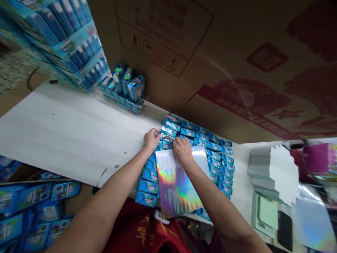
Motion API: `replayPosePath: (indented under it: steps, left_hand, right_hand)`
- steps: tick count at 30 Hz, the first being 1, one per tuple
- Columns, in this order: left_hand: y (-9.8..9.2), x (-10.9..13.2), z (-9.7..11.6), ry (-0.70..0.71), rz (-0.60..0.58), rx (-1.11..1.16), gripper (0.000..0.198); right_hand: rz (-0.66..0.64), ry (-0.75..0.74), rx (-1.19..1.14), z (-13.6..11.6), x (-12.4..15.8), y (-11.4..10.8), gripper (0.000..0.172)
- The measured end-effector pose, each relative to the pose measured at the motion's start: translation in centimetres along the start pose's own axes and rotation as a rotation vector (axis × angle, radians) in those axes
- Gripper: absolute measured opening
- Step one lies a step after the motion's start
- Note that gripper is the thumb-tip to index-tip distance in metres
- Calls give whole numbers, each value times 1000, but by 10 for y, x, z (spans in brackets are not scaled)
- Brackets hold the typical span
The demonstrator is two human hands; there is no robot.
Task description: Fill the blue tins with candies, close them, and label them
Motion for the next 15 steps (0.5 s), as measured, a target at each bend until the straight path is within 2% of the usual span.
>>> replayPosePath:
  steps: [3, 7, 15]
  left_hand:
    - [1, 0, -1, 15, -1, -1, 16]
    - [4, -2, -4, 26, 1, 23, 17]
    - [7, -5, -12, 12, 12, 84, 21]
  right_hand:
    - [36, 24, -20, 7, 11, -3, 28]
    - [54, 34, -79, -4, 5, -9, 42]
    - [11, 92, -135, -14, -4, -3, 43]
Point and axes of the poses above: each hand's wrist, its own x-axis away from the middle knuckle, its own y-axis out of the palm, z = x × y, the point moved 5 cm from there along -x, towards the middle knuckle, and after that the axes turned 2 degrees about -z, right-handed, at the moved point
